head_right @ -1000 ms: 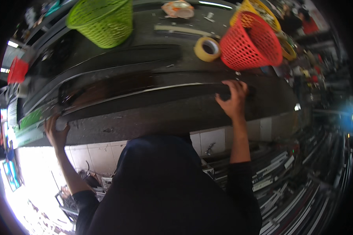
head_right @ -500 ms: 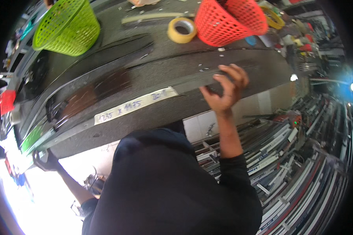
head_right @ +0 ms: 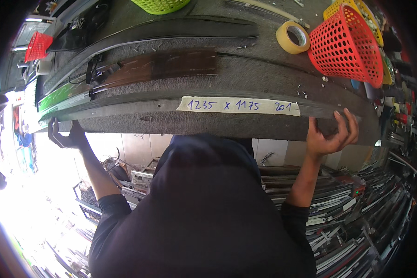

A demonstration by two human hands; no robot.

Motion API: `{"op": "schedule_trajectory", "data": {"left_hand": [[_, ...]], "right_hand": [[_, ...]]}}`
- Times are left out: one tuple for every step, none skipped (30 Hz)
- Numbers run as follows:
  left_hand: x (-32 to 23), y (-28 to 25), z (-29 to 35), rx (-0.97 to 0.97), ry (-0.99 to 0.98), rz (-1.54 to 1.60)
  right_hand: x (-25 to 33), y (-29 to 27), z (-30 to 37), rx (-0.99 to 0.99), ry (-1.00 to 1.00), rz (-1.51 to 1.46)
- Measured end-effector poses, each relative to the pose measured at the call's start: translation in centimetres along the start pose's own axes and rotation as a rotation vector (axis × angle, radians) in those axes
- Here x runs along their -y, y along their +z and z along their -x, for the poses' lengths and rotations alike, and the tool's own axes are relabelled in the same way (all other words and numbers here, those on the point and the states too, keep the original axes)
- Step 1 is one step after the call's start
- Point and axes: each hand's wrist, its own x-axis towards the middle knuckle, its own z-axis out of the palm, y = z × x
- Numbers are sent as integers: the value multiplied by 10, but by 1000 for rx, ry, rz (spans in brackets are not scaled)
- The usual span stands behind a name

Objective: The person handles a roll of red tape, then picks up and positions a long curved metal profile on a workbench. They insert a thin metal rod into a small black component and place it on the profile. The person then picks up a thin wire and manipulates it with both hands.

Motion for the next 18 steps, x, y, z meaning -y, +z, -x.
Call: {"op": "schedule_trajectory", "data": {"left_hand": [[-1, -1, -1, -2, -6, -1], [-2, -2, -1, -5, -8, 3], [-2, -2, -1, -8, -13, 14], [-3, -2, -1, -6, -13, 12], [-4, -3, -1, -5, -17, 16], [-5, -4, -1, -2, -38, 24], [-5, -5, -2, 25, -20, 25], [-4, -6, -2, 50, -21, 28], [-3, -8, -2, 75, -17, 32], [1, -9, -4, 175, -21, 88], [8, -11, -7, 276, -22, 147], [15, -11, -10, 394, -61, 195], [23, -10, -14, 539, -49, 217], [31, -11, -18, 699, -74, 225], [40, -9, -21, 853, -73, 221], [48, -5, -26, 1012, -132, 245], [53, 0, -30, 1095, -101, 290], [58, 7, -36, 1211, -158, 378]], "right_hand": [[-2, 0, -1, -9, -8, -3], [-4, 0, -1, -9, -9, -2], [-5, -1, -2, -13, -26, 0], [-6, -1, -2, -6, -35, 7], [-6, -1, -2, -3, -38, 13], [-5, -1, -1, 7, -47, 21], [-4, -1, -1, 14, -49, 28], [-3, 0, -1, 16, -42, 32], [-2, 0, -2, 54, -53, 7], [-2, 0, -4, 87, -55, -19], [-3, -1, -6, 124, -58, -41], [-6, -2, -10, 140, -72, -108], [-10, -3, -15, 276, -52, -164], [-16, -5, -22, 420, -25, -220], [-24, -8, -30, 553, 13, -282], [-31, -9, -35, 697, 53, -302], [-38, -8, -40, 829, 105, -335], [-45, -6, -44, 957, 154, -380]]}}
